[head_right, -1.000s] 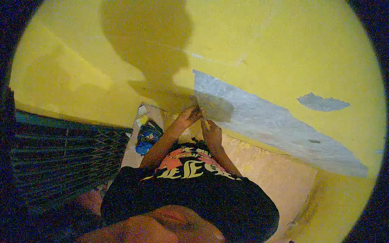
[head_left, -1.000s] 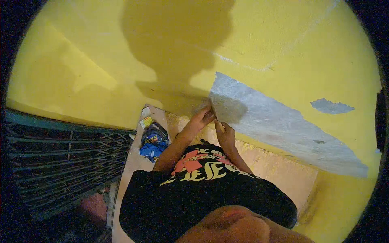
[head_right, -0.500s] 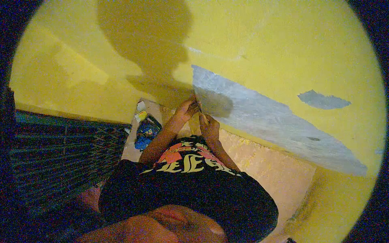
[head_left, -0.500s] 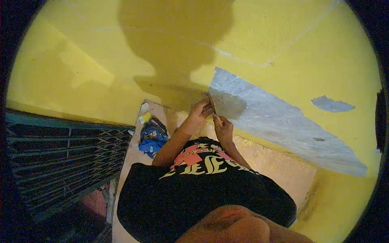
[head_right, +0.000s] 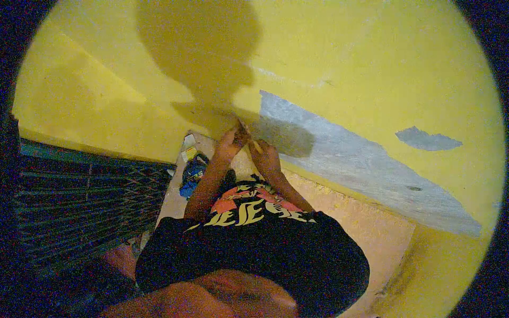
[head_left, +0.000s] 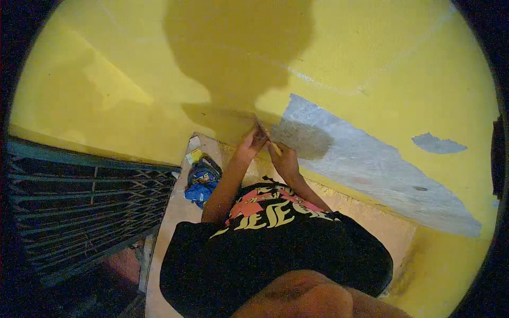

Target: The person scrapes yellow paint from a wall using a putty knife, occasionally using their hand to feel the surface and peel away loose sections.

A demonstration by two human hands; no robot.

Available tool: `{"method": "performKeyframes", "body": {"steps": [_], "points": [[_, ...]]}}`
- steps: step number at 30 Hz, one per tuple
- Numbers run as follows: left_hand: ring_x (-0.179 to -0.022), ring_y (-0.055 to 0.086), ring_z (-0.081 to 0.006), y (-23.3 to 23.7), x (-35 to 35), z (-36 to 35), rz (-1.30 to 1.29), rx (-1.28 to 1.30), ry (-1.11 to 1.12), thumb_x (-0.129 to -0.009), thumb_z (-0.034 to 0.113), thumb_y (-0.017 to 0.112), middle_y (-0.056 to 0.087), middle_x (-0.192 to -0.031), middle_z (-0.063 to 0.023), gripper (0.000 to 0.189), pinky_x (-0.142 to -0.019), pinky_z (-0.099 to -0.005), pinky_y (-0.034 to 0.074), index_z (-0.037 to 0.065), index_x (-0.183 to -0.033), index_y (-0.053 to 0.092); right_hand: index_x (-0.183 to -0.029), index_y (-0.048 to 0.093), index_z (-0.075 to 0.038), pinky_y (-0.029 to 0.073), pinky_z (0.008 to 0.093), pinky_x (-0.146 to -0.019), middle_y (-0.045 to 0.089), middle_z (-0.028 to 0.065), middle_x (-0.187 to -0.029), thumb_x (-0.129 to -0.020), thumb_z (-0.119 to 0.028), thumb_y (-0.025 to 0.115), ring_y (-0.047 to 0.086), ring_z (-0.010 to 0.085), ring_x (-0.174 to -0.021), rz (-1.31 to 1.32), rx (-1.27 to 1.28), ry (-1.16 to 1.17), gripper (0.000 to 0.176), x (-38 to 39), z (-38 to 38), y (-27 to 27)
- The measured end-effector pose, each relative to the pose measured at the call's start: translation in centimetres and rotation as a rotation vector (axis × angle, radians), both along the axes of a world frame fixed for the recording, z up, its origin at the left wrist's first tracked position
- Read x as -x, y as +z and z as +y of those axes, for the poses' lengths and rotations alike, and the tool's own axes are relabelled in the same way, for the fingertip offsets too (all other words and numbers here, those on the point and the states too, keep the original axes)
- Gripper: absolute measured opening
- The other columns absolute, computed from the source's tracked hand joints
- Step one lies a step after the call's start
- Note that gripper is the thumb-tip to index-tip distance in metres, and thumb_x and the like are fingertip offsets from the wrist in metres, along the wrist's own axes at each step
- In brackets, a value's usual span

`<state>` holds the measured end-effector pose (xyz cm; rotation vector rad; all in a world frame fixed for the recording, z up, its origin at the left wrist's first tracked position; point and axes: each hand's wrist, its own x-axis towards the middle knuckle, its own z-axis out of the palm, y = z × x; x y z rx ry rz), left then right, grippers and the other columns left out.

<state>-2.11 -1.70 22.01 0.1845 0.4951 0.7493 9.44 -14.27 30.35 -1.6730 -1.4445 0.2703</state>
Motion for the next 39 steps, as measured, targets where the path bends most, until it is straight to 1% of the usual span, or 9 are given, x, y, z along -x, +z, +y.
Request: {"method": "performKeyframes", "body": {"steps": [2, 4, 7, 12, 14, 29, 32, 35, 39], "points": [[-0.092, 0.068, -0.0239, -0.1, -0.9, -1.4, 0.107, 0.034, -0.023, -0.100, 0.021, 0.059, 0.070, -0.101, -0.0075, 0.020, -0.082, -0.0374, 0.059, 0.006, -0.112, 0.064, -0.094, 0.071, 0.003, 0.049, 0.0395, -0.057, 0.065, 0.0236, -0.071, -0.095, -0.027, 0.068, 0.059, 0.0271, -0.056, 0.048, 0.064, -0.065, 0.030, -0.5, -1.4, -1.2], [-0.091, 0.069, -0.0241, -0.7, -2.1, -3.4, 0.286, -0.456, 0.035, -0.098, 0.019, 0.060, 0.070, -0.100, -0.0095, 0.020, -0.082, -0.0382, 0.059, 0.004, -0.111, 0.064, -0.093, 0.070, 0.003, 0.048, 0.0383, -0.056, 0.063, 0.0223, -0.069, -0.095, -0.027, 0.068, 0.057, 0.0233, -0.055, 0.165, 0.142, -0.122, 0.030, -0.4, -2.9, 0.8], [-0.092, 0.069, -0.0241, 1.2, -3.1, -3.2, 0.068, -0.039, -0.132, -0.096, 0.020, 0.062, 0.070, -0.101, -0.0102, 0.020, -0.083, -0.0392, 0.059, 0.004, -0.108, 0.064, -0.090, 0.069, 0.004, 0.045, 0.0363, -0.053, 0.059, 0.0188, -0.064, -0.096, -0.026, 0.067, 0.051, 0.0169, -0.055, 0.287, 0.210, -0.219, 0.030, -0.4, -4.5, 0.6], [-0.098, 0.068, -0.0247, 5.0, -2.8, -5.1, 0.140, -0.154, -0.143, -0.098, 0.021, 0.059, 0.069, -0.107, -0.0096, 0.023, -0.087, -0.0399, 0.058, 0.006, -0.114, 0.064, -0.088, 0.067, 0.005, 0.041, 0.0349, -0.051, 0.054, 0.0129, -0.060, -0.097, -0.026, 0.066, 0.043, 0.0138, -0.055, 0.287, 0.210, -0.283, 0.032, -0.7, -5.6, 0.3], [-0.101, 0.068, -0.0269, 4.2, -3.1, -5.0, 0.096, -0.193, -0.147, -0.101, 0.020, 0.056, 0.069, -0.110, -0.0122, 0.025, -0.089, -0.0408, 0.057, 0.005, -0.120, 0.062, -0.093, 0.070, 0.002, 0.049, 0.0389, -0.054, 0.067, 0.0209, -0.071, -0.096, -0.028, 0.067, 0.061, 0.0249, -0.055, 0.290, 0.198, -0.272, 0.030, -0.9, -6.0, 0.9], [-0.096, 0.067, -0.0191, 3.1, -3.7, -4.5, 0.044, -0.176, -0.081, -0.098, 0.028, 0.063, 0.068, -0.104, -0.0034, 0.024, -0.086, -0.0374, 0.057, 0.010, -0.114, 0.063, -0.091, 0.069, 0.004, 0.047, 0.0416, -0.052, 0.063, 0.0233, -0.066, -0.095, -0.028, 0.067, 0.060, 0.0305, -0.053, 0.349, 0.262, -0.264, 0.032, -0.6, -5.0, 2.0], [-0.099, 0.066, -0.0201, 3.2, -3.6, -5.1, 0.005, -0.121, -0.090, -0.098, 0.027, 0.063, 0.067, -0.103, -0.0040, 0.027, -0.088, -0.0387, 0.058, 0.008, -0.116, 0.062, -0.092, 0.071, 0.005, 0.044, 0.0347, -0.053, 0.059, 0.0146, -0.062, -0.094, -0.030, 0.069, 0.049, 0.0137, -0.056, 0.254, 0.220, -0.285, 0.035, -1.5, -4.9, -0.6], [-0.098, 0.067, -0.0214, 4.6, -3.4, -5.6, 0.151, -0.445, 0.073, -0.097, 0.025, 0.063, 0.067, -0.102, -0.0053, 0.027, -0.088, -0.0398, 0.059, 0.006, -0.116, 0.061, -0.091, 0.070, 0.004, 0.045, 0.0360, -0.053, 0.059, 0.0170, -0.062, -0.093, -0.029, 0.071, 0.049, 0.0154, -0.054, 0.062, 0.108, -0.122, 0.034, -2.3, -3.6, 2.9], [-0.092, 0.068, -0.0242, 2.1, -3.2, -3.2, -0.062, -0.098, 0.008, -0.096, 0.024, 0.065, 0.068, -0.097, -0.0082, 0.024, -0.086, -0.0402, 0.059, 0.004, -0.110, 0.063, -0.090, 0.070, 0.004, 0.044, 0.0367, -0.053, 0.059, 0.0194, -0.062, -0.092, -0.029, 0.071, 0.051, 0.0173, -0.053, 0.186, 0.373, -0.131, 0.033, -2.4, -3.1, 3.4]]}}
